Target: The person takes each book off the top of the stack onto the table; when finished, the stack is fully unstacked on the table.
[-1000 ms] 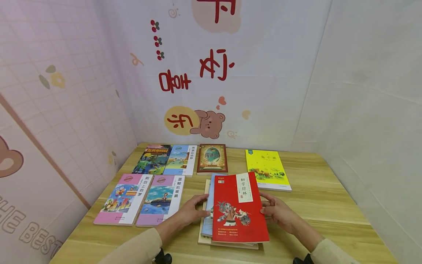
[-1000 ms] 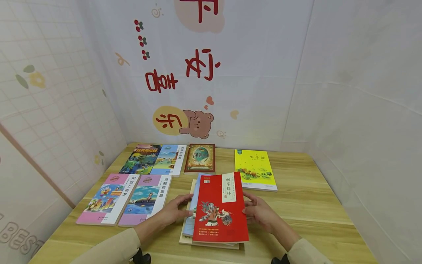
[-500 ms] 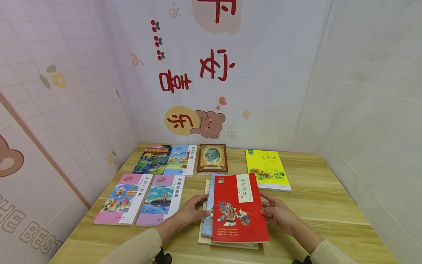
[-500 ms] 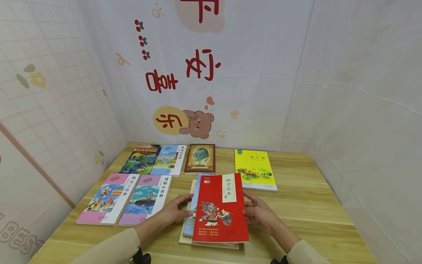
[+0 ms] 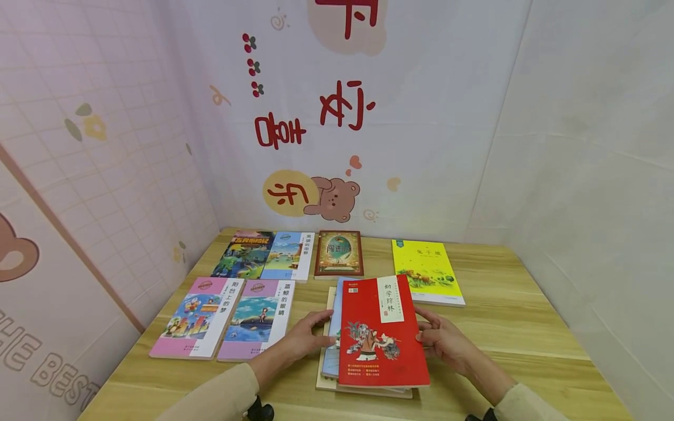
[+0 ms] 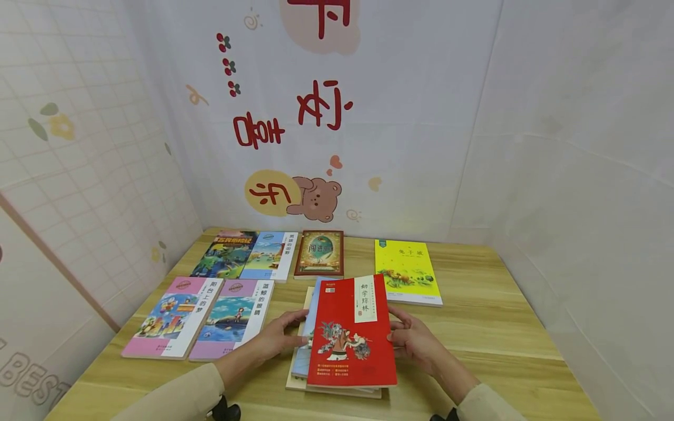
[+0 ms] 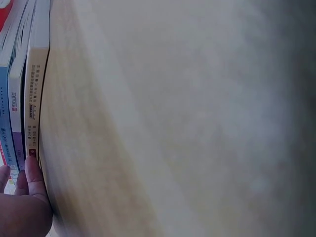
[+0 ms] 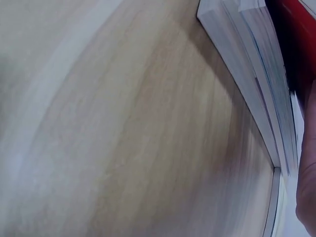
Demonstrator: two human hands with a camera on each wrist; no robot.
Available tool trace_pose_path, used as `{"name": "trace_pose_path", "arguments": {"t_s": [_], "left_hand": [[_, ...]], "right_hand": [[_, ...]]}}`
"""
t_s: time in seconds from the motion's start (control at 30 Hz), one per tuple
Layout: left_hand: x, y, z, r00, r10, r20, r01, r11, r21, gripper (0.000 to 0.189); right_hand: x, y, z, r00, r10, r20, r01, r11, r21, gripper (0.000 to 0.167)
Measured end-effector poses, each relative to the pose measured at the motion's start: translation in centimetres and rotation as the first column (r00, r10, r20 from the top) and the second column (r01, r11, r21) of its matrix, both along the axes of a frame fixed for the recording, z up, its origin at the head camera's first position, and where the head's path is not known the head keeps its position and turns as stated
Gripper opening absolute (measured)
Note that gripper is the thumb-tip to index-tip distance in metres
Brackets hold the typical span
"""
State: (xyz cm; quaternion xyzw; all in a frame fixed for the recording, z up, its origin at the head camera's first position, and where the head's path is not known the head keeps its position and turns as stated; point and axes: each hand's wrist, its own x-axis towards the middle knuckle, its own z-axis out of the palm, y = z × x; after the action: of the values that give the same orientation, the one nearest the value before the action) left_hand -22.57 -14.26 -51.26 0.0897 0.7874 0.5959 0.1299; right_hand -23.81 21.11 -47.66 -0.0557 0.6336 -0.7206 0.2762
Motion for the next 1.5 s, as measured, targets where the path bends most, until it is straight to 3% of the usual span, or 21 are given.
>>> {"name": "trace_pose_path", "arguments": {"t_s": [0.27,0.5,0.87,1.03,1.27,1.5], "left_hand": [[0.04,-0.27,-0.39,1.000,-0.006,-0.009,0.006,1.000,-0.001,0.067],[0.06,-0.20,-0.10,1.000,0.000,-0.009,0.000,1.000,-0.013,0.067],[-0.13,-0.24,-0.56,1.000,0.000,-0.024,0.000,1.000,-0.018,0.067],[-0.11,-0.22,-0.60,1.000,-0.001,-0.024,0.001,1.000,-0.013,0.067],[-0.05,-0.12,-0.44,1.000,-0.006,-0.018,0.006,1.000,-0.004,0.068],[0.01,-0.05,-0.21,0.999,-0.011,-0.040,0.011,1.000,0.001,0.067]], "right_hand": [[0.09,-0.56,0.05,0.999,-0.044,-0.001,0.044,0.998,0.048,0.075],[0.34,-0.72,0.32,0.998,-0.067,0.015,0.065,0.993,0.101,0.075],[0.11,-0.13,0.38,0.998,0.019,0.064,-0.023,0.998,0.055,0.081],[0.24,-0.39,0.27,0.998,-0.006,0.066,0.000,0.996,0.087,0.081],[0.59,-0.58,0.34,0.998,-0.068,0.015,0.065,0.991,0.120,0.082],[0.17,0.20,0.90,0.997,-0.077,-0.026,0.079,0.991,0.104,0.080]]}}
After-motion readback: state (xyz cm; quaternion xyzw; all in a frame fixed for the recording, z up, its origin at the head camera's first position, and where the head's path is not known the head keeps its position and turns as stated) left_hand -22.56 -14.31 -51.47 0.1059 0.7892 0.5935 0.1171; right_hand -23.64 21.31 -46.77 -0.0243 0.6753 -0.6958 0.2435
